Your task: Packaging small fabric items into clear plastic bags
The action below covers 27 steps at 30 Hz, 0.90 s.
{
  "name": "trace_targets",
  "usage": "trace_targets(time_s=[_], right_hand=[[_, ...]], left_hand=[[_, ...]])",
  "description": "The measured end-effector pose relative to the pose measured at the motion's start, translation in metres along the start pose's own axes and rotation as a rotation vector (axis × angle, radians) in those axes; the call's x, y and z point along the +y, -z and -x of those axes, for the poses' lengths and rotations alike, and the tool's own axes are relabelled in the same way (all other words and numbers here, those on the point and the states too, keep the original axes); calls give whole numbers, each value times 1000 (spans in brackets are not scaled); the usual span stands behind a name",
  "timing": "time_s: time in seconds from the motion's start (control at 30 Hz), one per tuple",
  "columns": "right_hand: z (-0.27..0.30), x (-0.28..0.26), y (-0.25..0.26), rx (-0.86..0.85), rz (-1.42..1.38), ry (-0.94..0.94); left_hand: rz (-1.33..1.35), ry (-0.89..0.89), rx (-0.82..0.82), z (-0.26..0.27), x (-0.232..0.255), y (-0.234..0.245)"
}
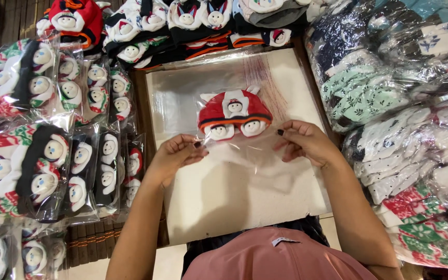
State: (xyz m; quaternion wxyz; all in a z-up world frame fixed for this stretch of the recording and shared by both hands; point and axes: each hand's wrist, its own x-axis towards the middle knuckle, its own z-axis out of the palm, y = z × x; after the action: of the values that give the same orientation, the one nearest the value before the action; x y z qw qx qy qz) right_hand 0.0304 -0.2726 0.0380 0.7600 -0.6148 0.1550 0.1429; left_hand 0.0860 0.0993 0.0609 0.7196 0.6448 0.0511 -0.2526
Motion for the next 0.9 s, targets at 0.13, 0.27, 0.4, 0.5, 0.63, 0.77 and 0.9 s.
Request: trace_targets(time_s=[0.13,0.27,0.4,0.5,0.63,0.77,0.9], right_hand=[[10,-35,-23,32,-55,22],[-14,-6,-12,95,-155,184],[-17,22,-8,199,-42,327],[-7,47,3,199,-7,270],[5,53,-1,166,16,180],[20,26,-14,166,29,6],[14,10,-18,175,40,-70]], left_hand=[[6,-63,-9,-12,12,4],[-169,-259,40,-11,15,-1],[-345,-358,114,-3,-12,-3],[-286,-280,138,4,-58,-1],[-86,-186,146,21,-82,-13],[142,-25,182,35,-66,-25],[195,60,187,29,-47,-29]])
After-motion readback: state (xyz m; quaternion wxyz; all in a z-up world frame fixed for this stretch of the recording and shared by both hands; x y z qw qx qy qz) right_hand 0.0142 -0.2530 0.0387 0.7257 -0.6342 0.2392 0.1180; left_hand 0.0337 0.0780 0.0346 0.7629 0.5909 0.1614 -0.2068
